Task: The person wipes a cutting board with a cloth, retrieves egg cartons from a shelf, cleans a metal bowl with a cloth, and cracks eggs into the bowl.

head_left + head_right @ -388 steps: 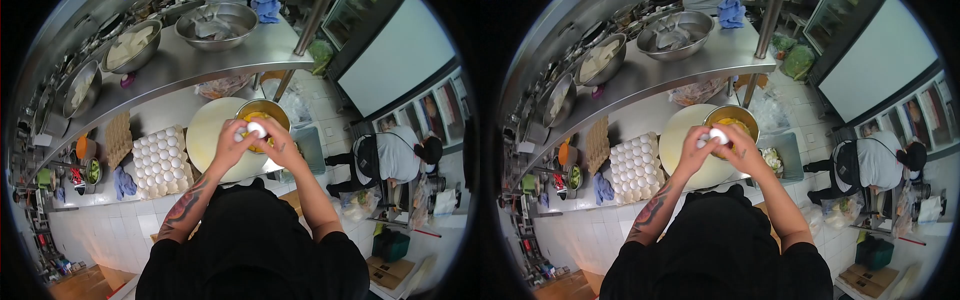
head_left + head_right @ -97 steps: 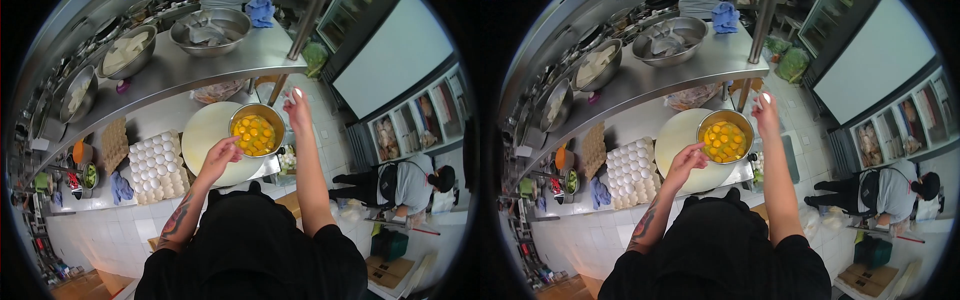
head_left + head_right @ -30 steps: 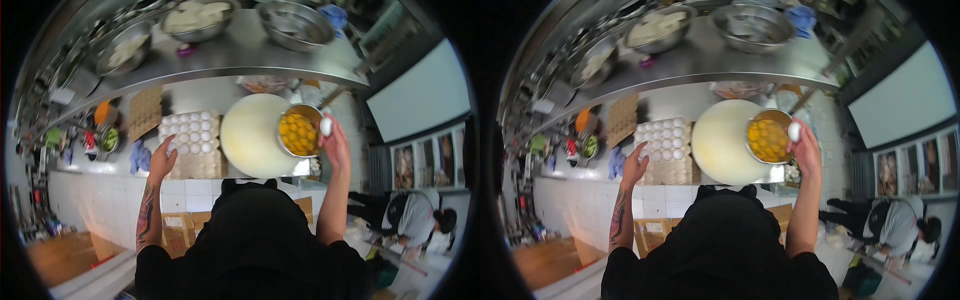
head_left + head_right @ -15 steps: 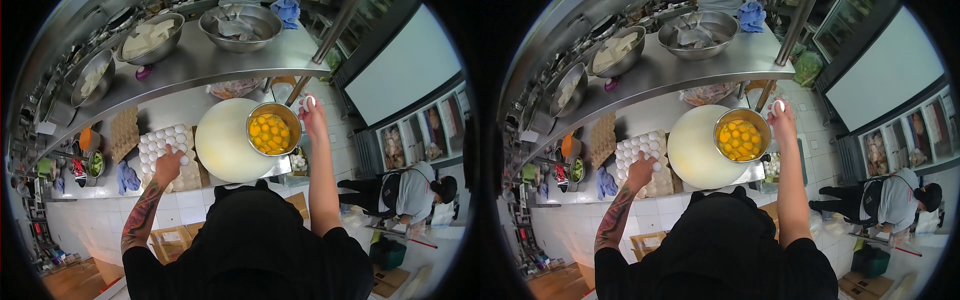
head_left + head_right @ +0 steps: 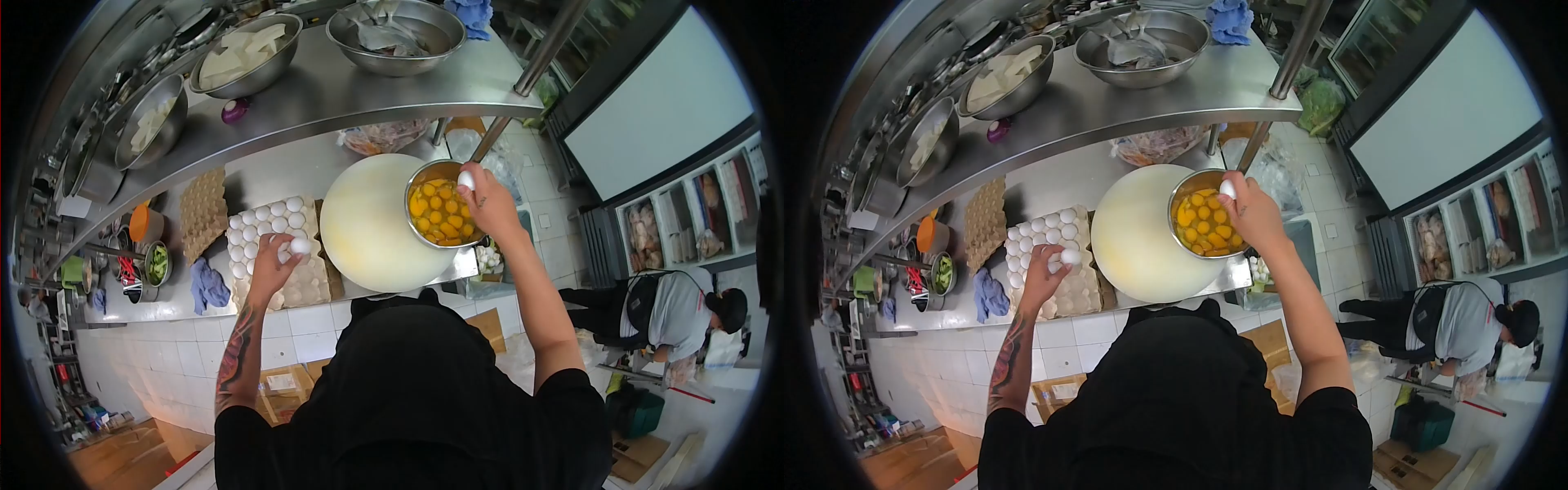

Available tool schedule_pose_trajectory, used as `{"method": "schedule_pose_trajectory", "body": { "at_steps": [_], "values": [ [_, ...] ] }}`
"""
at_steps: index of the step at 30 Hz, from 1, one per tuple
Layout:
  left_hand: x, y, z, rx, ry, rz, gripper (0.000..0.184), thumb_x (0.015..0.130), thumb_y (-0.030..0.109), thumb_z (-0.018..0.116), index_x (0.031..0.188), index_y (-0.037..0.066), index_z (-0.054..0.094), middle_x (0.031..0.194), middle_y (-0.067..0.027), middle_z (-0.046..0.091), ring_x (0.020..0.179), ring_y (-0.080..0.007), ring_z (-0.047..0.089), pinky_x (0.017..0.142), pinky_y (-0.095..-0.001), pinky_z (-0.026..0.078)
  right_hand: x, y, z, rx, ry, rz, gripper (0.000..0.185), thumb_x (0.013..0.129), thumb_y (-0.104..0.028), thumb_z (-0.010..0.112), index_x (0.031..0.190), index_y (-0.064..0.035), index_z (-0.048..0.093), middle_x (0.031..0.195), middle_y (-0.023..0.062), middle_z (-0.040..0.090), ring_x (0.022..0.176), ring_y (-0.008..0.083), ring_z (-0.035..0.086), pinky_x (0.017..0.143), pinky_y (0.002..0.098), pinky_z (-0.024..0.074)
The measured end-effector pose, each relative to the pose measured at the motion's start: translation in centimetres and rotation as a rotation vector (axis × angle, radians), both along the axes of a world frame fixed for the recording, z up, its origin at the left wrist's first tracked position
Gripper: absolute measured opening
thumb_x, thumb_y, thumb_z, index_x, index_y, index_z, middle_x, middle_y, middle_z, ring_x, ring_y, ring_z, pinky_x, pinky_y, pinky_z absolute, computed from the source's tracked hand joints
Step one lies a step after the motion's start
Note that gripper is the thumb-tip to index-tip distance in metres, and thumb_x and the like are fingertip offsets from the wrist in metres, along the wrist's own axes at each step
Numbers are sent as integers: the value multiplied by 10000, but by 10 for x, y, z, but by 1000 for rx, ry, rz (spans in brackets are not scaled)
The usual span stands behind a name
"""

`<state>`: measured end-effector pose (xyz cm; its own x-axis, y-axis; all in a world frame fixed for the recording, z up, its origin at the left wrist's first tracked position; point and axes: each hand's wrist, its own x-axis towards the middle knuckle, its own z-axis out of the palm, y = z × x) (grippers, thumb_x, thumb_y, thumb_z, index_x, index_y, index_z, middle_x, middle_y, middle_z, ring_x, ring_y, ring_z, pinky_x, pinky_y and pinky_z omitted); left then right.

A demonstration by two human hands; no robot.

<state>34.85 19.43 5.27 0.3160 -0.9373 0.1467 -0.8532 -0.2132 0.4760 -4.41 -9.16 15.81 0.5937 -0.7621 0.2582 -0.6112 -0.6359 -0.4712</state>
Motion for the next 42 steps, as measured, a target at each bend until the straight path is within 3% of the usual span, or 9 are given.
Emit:
{"method": "schedule_pose_trajectory", "body": {
  "at_steps": [6,11,14,18,21,25,28,37,42],
  "values": [
    [-67,-60,18,-223,996,53,269,976,186,714,1176,20,645,1201,-64,558,939,-125,599,651,-248,508,-13,4,16,-6,45,-141,313,1019,-347,612,1240,-131,563,1101,214,676,786,412,683,714,469,547],
    [-155,-143,76,-330,795,-224,307,926,242,757,1102,7,667,1147,-105,587,990,-207,613,740,-327,528,-99,-31,-36,238,-559,-426,458,962,-390,686,1305,-101,592,1198,243,670,902,412,696,800,476,558],
    [-197,-179,82,-320,600,-321,339,915,296,763,1059,2,676,1127,-139,598,1013,-278,616,818,-370,521,-138,-38,-80,-459,196,-325,702,902,-254,762,1504,-34,475,1244,236,631,1063,297,647,925,394,528],
    [-237,-209,88,-128,658,-339,362,928,367,740,1034,24,689,1101,-152,618,1033,-314,617,873,-373,504,-63,30,6,491,-585,62,634,860,-103,783,1444,-66,541,1223,158,646,1048,249,649,914,342,527],
    [-243,-219,70,-99,636,-375,353,961,370,705,1043,27,692,1069,-143,641,1014,-308,625,860,-382,505,-49,6,-8,195,-464,339,618,891,-68,743,1461,-90,504,1172,99,662,983,194,649,844,299,531],
    [-232,-204,69,-50,883,-304,339,1008,366,653,1068,35,695,1065,-115,662,917,-249,645,756,-346,523,-49,-63,-43,867,-985,-132,374,1016,-177,611,1364,-64,532,1055,93,665,746,159,654,657,322,539],
    [-224,-188,81,28,1055,-219,321,1040,349,619,1113,45,690,1091,-77,667,778,-159,627,649,-284,509,-15,-101,-60,754,-1417,-429,297,1039,-229,577,1274,-48,560,1010,105,661,664,177,646,585,331,522],
    [-182,-146,86,-102,1105,-234,268,1052,295,609,1178,68,678,874,-6,609,653,-75,554,597,-244,465,-27,-60,-20,1096,-1307,-79,299,1034,-247,618,1285,-112,532,988,52,612,709,131,512,630,306,436],
    [-178,-143,93,-143,1138,-173,261,1052,273,610,1186,58,672,826,9,584,653,-83,551,642,-247,456,-14,-39,-22,634,-661,-75,275,1056,-286,597,1259,-118,516,874,39,621,703,139,553,643,331,471]
  ]
}}
